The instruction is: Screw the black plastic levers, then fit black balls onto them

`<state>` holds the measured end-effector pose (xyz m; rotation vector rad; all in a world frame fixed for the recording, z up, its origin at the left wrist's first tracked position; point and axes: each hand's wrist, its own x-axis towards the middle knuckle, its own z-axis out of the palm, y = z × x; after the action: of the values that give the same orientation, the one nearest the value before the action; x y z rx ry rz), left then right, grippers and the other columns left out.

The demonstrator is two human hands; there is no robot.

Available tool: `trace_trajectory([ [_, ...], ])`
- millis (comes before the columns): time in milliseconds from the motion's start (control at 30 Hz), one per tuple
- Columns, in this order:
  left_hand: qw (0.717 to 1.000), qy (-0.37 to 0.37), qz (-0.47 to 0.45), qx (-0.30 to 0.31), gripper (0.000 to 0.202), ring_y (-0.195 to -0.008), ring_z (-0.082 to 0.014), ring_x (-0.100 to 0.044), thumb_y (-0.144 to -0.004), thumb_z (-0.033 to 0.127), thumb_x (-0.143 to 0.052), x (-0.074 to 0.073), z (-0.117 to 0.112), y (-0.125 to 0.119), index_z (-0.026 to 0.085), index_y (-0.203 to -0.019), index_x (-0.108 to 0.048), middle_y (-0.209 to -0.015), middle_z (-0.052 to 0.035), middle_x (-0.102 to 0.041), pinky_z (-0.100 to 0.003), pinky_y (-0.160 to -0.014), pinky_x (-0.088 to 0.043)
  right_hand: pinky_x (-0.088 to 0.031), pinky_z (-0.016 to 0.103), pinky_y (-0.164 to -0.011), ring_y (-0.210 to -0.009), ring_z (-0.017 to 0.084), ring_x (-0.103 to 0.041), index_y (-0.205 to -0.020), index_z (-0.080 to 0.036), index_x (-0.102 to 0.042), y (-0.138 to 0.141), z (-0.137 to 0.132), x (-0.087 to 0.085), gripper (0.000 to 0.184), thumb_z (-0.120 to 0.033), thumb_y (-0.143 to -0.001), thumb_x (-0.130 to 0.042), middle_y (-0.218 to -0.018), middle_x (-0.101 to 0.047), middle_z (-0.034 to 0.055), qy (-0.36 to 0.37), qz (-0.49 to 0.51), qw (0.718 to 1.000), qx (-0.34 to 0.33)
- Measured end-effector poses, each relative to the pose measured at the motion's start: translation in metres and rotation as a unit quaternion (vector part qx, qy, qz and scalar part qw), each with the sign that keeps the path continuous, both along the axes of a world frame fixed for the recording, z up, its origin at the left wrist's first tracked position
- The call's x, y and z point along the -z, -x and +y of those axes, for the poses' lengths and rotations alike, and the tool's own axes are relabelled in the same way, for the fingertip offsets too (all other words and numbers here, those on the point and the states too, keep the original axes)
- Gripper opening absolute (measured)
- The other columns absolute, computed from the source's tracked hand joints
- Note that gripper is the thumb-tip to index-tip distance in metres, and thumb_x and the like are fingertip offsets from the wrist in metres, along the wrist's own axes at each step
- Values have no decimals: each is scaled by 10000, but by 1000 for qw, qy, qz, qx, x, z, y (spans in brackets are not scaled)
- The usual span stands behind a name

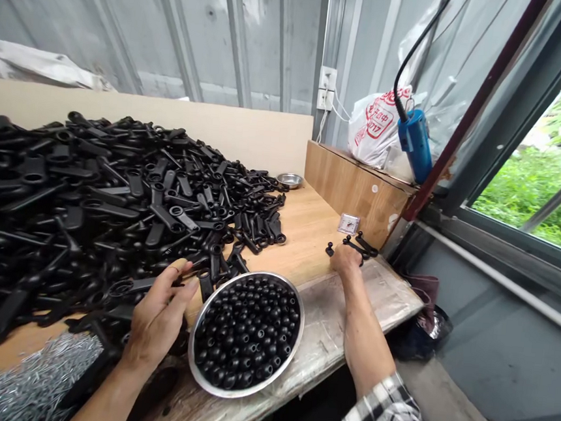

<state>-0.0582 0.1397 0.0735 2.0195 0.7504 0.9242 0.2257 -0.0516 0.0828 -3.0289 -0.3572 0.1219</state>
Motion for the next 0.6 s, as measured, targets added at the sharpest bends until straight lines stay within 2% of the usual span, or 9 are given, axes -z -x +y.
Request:
trace_trajectory([
  [67,990,-111,92,0,509,-1148,-273,-478,-813,521,-409,-3,9,1,166,-1149,-550,-1213,-97,-555,-439,-1008,-362,-480,424,-865,-1020,209,-560,-1153,-137,-536,-6,-5,0,337,-345,-887,-531,-1165,-550,97,-12,0,1000,16],
  [167,935,-246,255,2,454,-1111,-307,-461,-845,427,-341,-4,19,2,139,-1103,-578,-1139,-121,-582,-473,-913,-386,-488,415,-852,-1006,203,-565,-1153,-141,-535,-13,-13,0,333,-343,-888,-530,-1158,-552,94,-36,1,999,36],
  [267,873,-299,384,-3,417,-1058,-327,-444,-856,382,-325,-3,21,2,153,-1104,-571,-1078,-126,-591,-469,-804,-392,-495,402,-840,-989,198,-571,-1142,-132,-540,-16,-21,0,327,-336,-887,-535,-1142,-558,97,-63,-3,997,49],
  [333,850,-306,429,4,382,-1031,-322,-439,-853,369,-331,-1,22,2,166,-1066,-574,-1036,-122,-600,-450,-774,-381,-495,396,-838,-980,195,-576,-1126,-121,-548,-15,-25,-2,325,-337,-883,-541,-1126,-566,101,-88,-12,995,48],
  [467,843,-313,438,9,345,-979,-306,-434,-861,364,-310,3,23,4,175,-949,-585,-979,-118,-607,-420,-742,-355,-490,407,-836,-963,213,-594,-1025,-104,-608,-4,-22,-15,279,-325,-860,-566,-1039,-620,107,-164,-44,985,1],
  [533,851,-307,427,1,338,-958,-302,-437,-858,354,-318,3,24,5,170,-930,-591,-966,-123,-607,-415,-736,-345,-488,391,-831,-962,236,-605,-979,-108,-643,13,-18,-24,265,-321,-846,-561,-994,-652,109,-218,-62,972,-55],
  [600,861,-298,413,-3,323,-949,-301,-444,-848,336,-340,3,23,5,158,-912,-601,-955,-134,-608,-416,-735,-337,-498,339,-811,-952,224,-620,-1025,-139,-647,42,-19,-32,308,-360,-856,-516,-996,-669,89,-282,-70,949,-126],
])
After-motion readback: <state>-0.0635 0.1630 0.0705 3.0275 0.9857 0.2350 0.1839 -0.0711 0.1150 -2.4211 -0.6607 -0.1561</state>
